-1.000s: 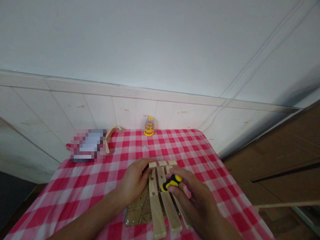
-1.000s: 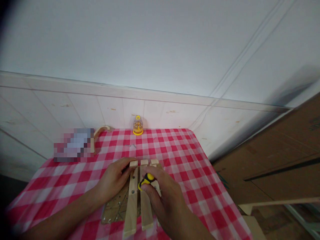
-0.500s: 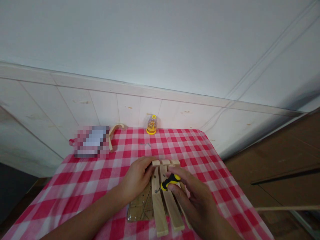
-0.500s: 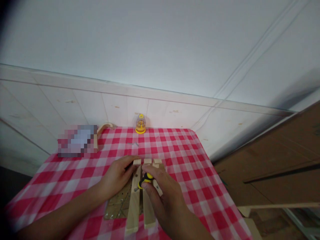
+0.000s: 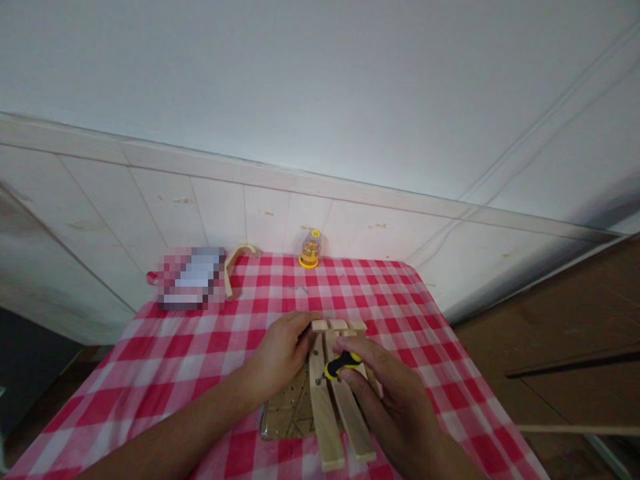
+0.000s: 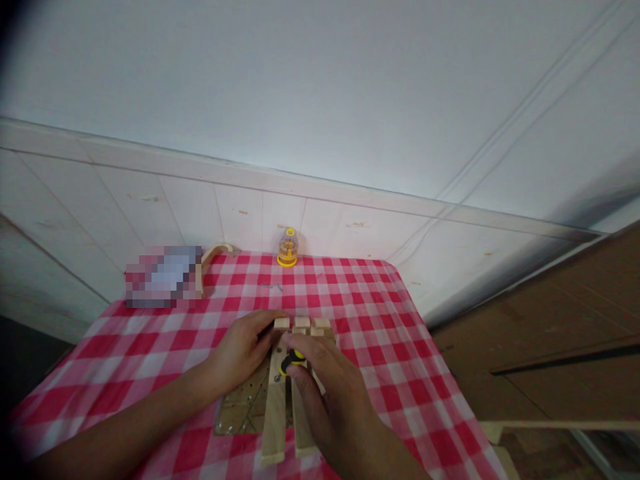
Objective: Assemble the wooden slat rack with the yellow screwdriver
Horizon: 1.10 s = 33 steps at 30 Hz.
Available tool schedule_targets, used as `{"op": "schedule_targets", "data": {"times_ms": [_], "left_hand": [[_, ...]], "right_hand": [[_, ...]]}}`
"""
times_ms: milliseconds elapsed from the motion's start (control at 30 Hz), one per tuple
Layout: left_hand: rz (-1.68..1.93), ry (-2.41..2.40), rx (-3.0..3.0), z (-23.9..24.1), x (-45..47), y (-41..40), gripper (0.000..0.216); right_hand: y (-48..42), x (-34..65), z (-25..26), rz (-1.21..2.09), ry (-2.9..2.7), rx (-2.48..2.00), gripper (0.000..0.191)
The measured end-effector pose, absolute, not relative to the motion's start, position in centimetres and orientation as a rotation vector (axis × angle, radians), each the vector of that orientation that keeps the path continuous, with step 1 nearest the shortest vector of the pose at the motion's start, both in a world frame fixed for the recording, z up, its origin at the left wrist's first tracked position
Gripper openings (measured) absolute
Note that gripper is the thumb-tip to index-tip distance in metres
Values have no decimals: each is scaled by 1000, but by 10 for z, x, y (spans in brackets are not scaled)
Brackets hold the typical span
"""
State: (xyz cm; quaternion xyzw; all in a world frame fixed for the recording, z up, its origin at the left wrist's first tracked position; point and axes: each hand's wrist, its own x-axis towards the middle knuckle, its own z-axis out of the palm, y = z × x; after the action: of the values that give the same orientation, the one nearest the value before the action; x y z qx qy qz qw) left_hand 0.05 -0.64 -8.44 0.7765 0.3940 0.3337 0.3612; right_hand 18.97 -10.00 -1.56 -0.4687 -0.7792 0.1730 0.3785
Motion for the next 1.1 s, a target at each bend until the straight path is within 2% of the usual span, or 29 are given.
{"op": "schedule_targets", "data": {"times_ms": [400,700,967,1100], "left_hand": [[859,996,2007,-81,0,-5,31],[859,992,2003,-81,-3,-5,30],[856,978,2006,-80,-3,-5,27],[857,984,2005,-80,-3,-6,27]], "right_hand": [[-102,191,-16,436,-2029,-1176,46],[-94,193,-19,527,-1928,-1201,36],[-93,188,-17,429,-1803,-1243,31],[-91,189,-22,504,-1724,-1283,31]]}}
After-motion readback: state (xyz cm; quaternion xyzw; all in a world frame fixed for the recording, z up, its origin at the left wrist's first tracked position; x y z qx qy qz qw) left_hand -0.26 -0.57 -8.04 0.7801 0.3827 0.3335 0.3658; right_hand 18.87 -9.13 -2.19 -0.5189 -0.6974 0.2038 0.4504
